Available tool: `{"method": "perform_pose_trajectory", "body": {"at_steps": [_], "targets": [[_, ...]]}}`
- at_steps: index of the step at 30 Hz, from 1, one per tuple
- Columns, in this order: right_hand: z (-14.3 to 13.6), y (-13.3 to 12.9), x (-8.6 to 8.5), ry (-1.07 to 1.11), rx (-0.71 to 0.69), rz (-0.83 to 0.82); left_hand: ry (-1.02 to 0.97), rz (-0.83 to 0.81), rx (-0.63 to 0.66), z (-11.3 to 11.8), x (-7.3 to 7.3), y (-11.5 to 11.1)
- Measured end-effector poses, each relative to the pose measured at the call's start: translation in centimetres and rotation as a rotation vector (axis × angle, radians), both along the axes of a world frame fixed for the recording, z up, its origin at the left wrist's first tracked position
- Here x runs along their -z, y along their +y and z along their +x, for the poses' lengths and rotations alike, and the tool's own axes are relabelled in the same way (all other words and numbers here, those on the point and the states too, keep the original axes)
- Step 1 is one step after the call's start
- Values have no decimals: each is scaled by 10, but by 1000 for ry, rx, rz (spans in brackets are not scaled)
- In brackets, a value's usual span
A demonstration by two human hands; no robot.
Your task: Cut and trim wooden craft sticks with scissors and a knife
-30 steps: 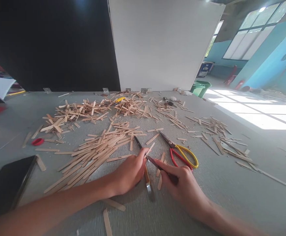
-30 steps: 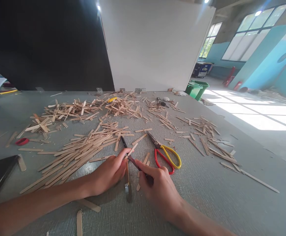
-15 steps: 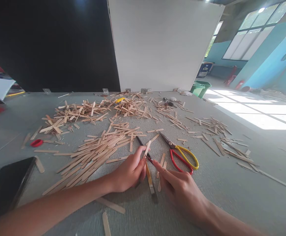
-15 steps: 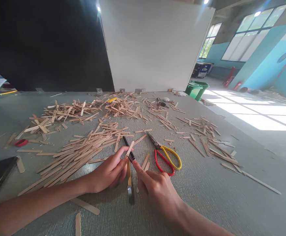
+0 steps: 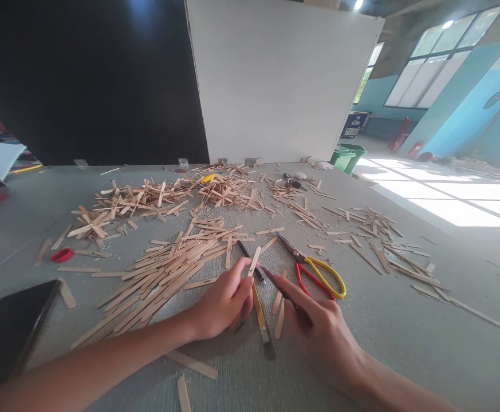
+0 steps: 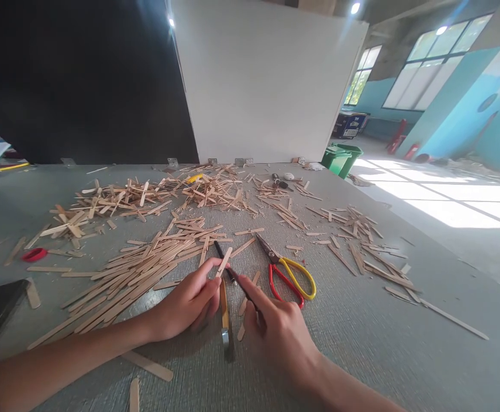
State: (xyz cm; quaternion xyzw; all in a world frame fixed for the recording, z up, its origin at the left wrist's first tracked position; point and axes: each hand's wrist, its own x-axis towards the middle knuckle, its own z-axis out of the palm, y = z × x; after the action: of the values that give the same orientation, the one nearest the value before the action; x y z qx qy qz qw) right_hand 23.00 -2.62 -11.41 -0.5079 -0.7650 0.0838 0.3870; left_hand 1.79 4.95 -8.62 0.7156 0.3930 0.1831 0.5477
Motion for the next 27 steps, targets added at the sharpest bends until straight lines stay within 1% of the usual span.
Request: {"method": "perform_pose_trajectory", "body": {"at_steps": [2,3,8,20,27], "targets": [[-1,0,-4,57,48,-39,1,-13,5,-1,-2,0],[-2,0,-5,63,51,-39,0,-18,6,-1,-3,-1],[-5,-2,-7,90,13,-111,-13,-25,-5,-1,-4,-1],[-4,0,-6,141,-1,-282,-60,-78,-1,-2,0,1],[-2,1,-7,129,-81,-263,-134,-159,8,-3,3,5]]}}
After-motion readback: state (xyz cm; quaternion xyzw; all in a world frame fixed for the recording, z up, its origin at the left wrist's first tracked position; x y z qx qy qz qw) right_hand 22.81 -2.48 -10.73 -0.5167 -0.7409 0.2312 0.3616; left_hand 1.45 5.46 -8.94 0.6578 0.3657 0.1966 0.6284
